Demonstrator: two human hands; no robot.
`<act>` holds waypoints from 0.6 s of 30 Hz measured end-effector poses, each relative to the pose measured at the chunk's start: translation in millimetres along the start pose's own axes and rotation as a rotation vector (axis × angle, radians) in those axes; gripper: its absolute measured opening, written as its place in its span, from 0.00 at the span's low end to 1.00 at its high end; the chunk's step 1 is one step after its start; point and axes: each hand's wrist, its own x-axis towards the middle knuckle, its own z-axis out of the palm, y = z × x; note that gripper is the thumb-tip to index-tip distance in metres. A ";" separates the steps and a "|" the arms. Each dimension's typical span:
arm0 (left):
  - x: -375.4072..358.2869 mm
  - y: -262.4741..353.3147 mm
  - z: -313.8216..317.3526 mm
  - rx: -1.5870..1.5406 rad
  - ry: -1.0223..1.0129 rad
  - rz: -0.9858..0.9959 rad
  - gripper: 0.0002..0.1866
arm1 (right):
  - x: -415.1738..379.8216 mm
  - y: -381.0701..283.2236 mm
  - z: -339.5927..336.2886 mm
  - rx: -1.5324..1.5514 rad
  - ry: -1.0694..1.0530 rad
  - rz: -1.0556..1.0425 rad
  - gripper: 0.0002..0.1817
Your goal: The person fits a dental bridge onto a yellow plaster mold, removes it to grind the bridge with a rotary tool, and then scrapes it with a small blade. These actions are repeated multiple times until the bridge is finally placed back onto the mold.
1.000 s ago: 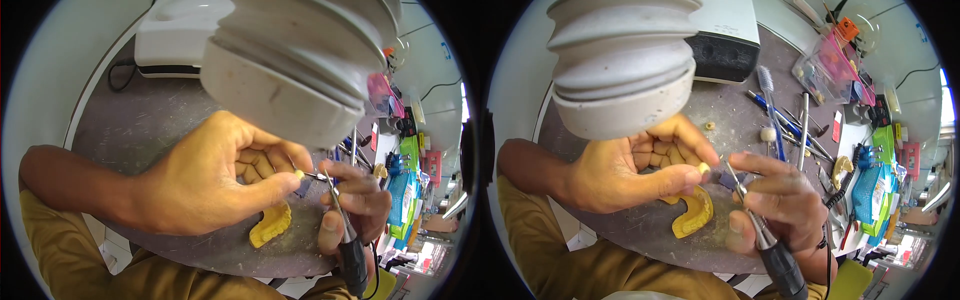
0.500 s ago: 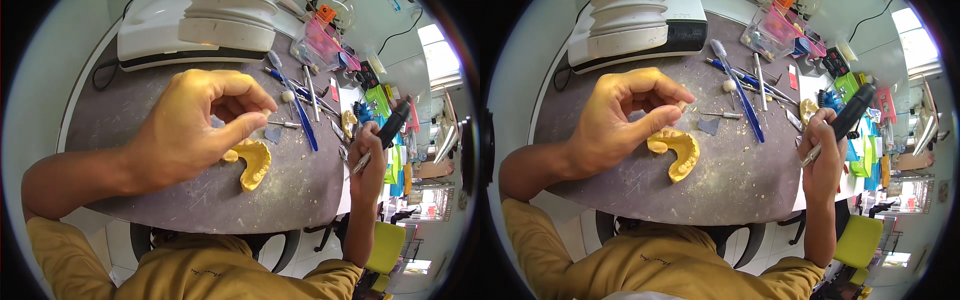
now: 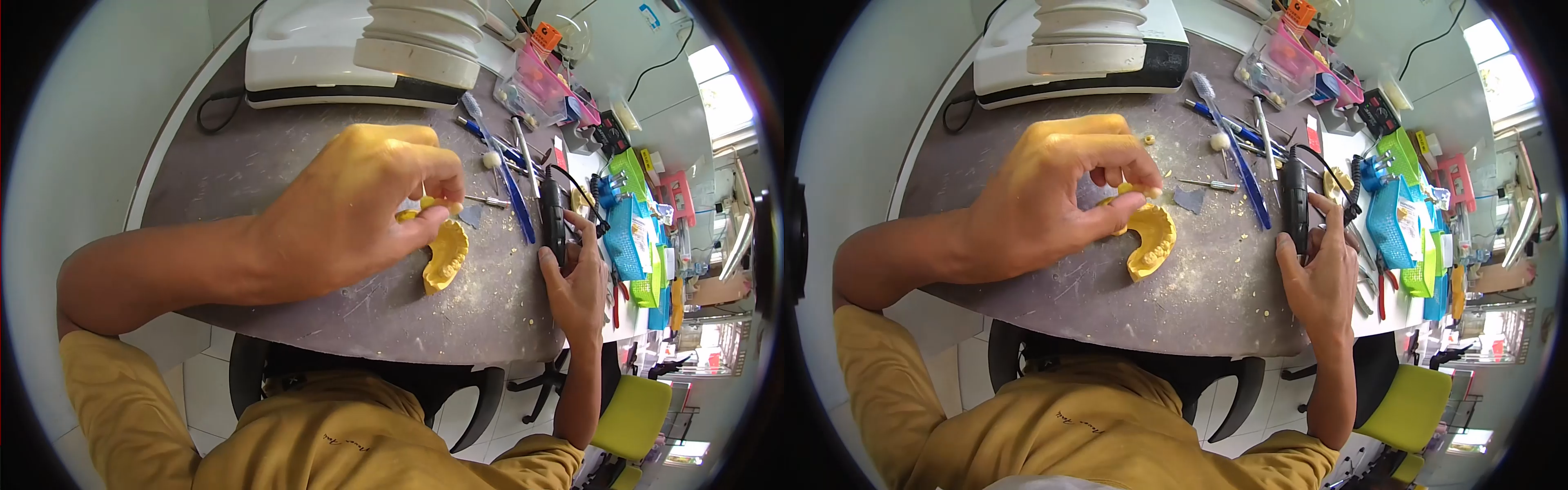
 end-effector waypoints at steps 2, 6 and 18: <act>-2.9 2.5 2.4 -0.010 -0.022 -0.030 0.07 | -1.4 -7.2 -0.9 -0.163 0.021 -0.031 0.26; -6.5 0.9 8.7 -0.007 -0.004 -0.011 0.08 | -4.7 -5.5 -3.4 -0.209 0.121 -0.078 0.24; -5.4 -5.0 14.9 -0.025 0.031 -0.006 0.09 | 13.2 -45.9 -6.1 0.098 0.176 -0.326 0.07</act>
